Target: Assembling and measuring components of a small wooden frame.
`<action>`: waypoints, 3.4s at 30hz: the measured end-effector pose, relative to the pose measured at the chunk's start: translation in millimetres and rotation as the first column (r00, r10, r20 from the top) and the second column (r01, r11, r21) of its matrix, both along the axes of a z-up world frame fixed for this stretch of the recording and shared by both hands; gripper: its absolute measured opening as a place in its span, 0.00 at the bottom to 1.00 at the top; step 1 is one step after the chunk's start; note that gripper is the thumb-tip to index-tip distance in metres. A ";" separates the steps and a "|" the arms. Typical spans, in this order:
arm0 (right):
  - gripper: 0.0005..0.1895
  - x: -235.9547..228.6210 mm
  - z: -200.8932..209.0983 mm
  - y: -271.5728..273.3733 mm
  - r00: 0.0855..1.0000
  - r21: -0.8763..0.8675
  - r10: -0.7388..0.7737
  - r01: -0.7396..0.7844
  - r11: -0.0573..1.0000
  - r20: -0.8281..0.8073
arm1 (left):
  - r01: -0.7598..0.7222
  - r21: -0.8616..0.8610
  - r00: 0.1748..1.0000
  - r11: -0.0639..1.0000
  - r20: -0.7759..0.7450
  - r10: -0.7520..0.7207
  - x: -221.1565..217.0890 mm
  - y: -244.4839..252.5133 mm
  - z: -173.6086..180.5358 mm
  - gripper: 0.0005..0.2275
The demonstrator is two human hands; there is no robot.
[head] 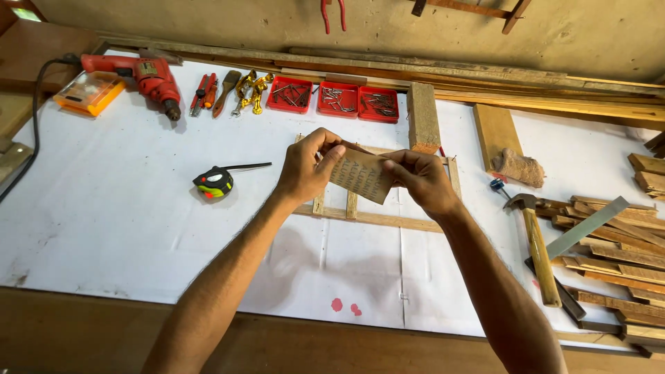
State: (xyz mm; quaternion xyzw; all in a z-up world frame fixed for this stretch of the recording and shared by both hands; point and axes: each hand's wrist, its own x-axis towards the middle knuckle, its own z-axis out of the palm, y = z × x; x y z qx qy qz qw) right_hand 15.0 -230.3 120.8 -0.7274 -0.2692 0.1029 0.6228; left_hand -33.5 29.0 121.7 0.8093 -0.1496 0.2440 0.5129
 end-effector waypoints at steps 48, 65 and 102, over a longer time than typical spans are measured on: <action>0.11 -59.0 -36.1 266.7 0.792 -0.386 0.328 -0.128 0.914 0.514 | -0.582 0.394 0.804 0.711 0.152 0.574 -156.8 230.9 -48.5 0.16; 0.12 4.4 -55.1 43.7 0.860 -0.433 0.141 0.100 0.896 0.490 | -0.039 0.487 0.998 0.873 0.061 0.011 -40.2 14.7 -81.9 0.17; 0.11 12.1 -97.4 98.1 0.886 -0.246 0.020 0.106 0.964 0.463 | -0.401 0.784 0.686 0.475 -0.086 0.722 -40.1 153.8 -81.2 0.35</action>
